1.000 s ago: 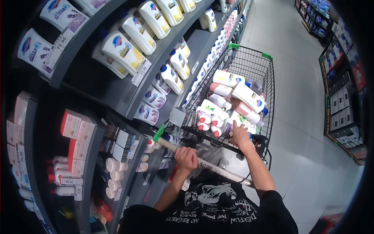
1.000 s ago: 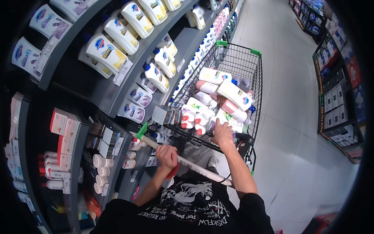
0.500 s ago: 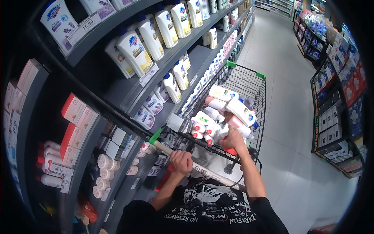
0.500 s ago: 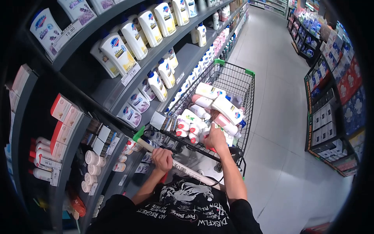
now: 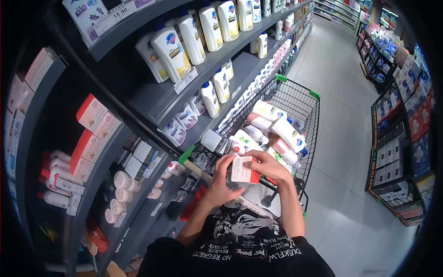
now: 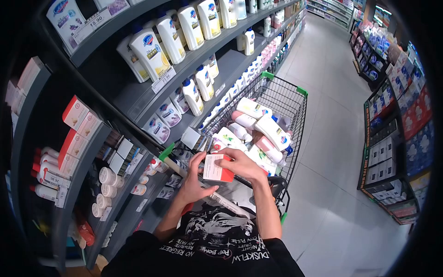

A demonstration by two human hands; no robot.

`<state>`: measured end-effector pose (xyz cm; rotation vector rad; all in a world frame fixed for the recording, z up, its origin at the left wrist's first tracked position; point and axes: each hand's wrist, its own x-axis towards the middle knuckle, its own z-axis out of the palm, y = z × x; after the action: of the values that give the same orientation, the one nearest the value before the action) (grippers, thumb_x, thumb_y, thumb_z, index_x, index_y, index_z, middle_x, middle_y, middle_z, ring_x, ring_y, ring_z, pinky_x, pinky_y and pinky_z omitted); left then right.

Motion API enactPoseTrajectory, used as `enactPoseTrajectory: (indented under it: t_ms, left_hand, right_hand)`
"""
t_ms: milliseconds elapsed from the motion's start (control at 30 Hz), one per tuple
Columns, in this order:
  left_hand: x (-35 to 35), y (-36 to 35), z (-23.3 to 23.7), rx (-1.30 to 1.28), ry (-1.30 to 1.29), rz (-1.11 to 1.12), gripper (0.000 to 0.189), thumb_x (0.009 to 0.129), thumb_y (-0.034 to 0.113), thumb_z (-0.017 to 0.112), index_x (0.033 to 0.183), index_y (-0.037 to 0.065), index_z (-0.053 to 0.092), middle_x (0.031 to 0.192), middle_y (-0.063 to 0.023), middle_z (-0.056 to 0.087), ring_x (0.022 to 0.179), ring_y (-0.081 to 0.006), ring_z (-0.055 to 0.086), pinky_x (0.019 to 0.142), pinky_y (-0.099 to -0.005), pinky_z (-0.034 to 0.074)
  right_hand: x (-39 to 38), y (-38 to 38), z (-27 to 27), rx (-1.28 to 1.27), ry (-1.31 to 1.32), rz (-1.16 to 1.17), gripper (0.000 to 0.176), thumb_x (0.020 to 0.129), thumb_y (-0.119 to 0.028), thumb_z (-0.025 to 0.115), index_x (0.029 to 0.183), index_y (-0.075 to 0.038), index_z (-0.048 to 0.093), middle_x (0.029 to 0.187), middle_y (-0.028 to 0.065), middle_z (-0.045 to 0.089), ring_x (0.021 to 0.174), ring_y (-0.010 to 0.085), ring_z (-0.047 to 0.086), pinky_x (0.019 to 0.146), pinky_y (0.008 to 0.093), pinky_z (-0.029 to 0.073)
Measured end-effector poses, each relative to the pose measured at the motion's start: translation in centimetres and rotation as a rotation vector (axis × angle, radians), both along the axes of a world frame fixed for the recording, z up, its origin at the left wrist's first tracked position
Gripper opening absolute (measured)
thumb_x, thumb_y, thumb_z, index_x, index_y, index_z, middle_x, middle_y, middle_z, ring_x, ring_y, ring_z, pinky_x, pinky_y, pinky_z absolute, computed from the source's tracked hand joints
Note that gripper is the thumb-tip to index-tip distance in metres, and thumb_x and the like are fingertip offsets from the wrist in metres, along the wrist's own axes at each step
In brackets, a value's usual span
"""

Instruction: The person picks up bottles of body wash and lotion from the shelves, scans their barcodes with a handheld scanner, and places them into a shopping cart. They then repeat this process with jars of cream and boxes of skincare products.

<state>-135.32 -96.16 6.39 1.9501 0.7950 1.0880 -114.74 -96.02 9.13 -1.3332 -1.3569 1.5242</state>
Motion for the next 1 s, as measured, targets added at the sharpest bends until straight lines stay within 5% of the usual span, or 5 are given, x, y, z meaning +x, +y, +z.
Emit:
enactPoseTrajectory:
  t_ms: [100, 233, 433, 700, 1000]
  left_hand:
    - [-0.3, 1.4, 0.7, 0.041, 0.136, -0.148, 0.084, 0.066, 0.010, 0.079, 0.138, 0.001, 0.036, 0.129, -0.0165, 0.047, 0.118, -0.0281, 0.051, 0.097, -0.0359, 0.045]
    - [0.6, 1.5, 0.1, -0.530, -0.400, -0.129, 0.075, 0.069, 0.009, 0.076, 0.134, 0.002, 0.038, 0.119, -0.0113, 0.051, 0.111, -0.0185, 0.053, 0.093, -0.0327, 0.045]
    - [0.7, 0.4, -0.8, -0.550, -0.464, -0.035, 0.080, 0.073, 0.012, 0.077, 0.137, 0.003, 0.029, 0.117, -0.0132, 0.048, 0.109, -0.0190, 0.053, 0.092, -0.0337, 0.046]
    - [-4.6, 1.1, 2.1, -0.700, -0.017, -0.307, 0.069, 0.073, 0.019, 0.081, 0.130, 0.008, 0.044, 0.117, -0.0052, 0.054, 0.111, -0.0161, 0.053, 0.093, -0.0309, 0.044]
    - [-13.8, 0.5, 9.3, -0.297, -0.355, 0.155, 0.068, 0.059, 0.007, 0.082, 0.115, 0.011, 0.043, 0.116, -0.0072, 0.052, 0.109, -0.0169, 0.052, 0.096, -0.0307, 0.040]
  right_hand:
    - [-0.9, -0.6, -0.1, -0.102, 0.190, -0.039, 0.046, 0.088, -0.034, 0.066, 0.116, 0.002, 0.061, 0.099, 0.0098, 0.064, 0.086, 0.0128, 0.058, 0.076, 0.0260, 0.047]
    - [-0.3, -1.7, -1.6, -0.007, 0.487, 0.003, 0.062, 0.089, -0.035, 0.066, 0.137, -0.005, 0.044, 0.110, 0.0103, 0.060, 0.092, 0.0132, 0.058, 0.065, 0.0244, 0.050]
    - [-1.6, -2.0, -1.5, 0.189, 0.421, 0.009, 0.078, 0.075, -0.008, 0.079, 0.141, -0.007, 0.037, 0.129, 0.0080, 0.051, 0.100, 0.0118, 0.059, 0.070, 0.0240, 0.051]
    - [-2.5, -2.4, -2.5, 0.142, 0.466, 0.130, 0.074, 0.073, -0.011, 0.079, 0.136, -0.004, 0.041, 0.122, 0.0084, 0.055, 0.113, 0.0155, 0.055, 0.094, 0.0283, 0.045]
    - [-2.5, -1.8, -3.4, 0.054, 0.623, 0.063, 0.062, 0.080, -0.017, 0.069, 0.133, -0.003, 0.042, 0.108, 0.0177, 0.064, 0.073, 0.0182, 0.064, 0.063, 0.0274, 0.052]
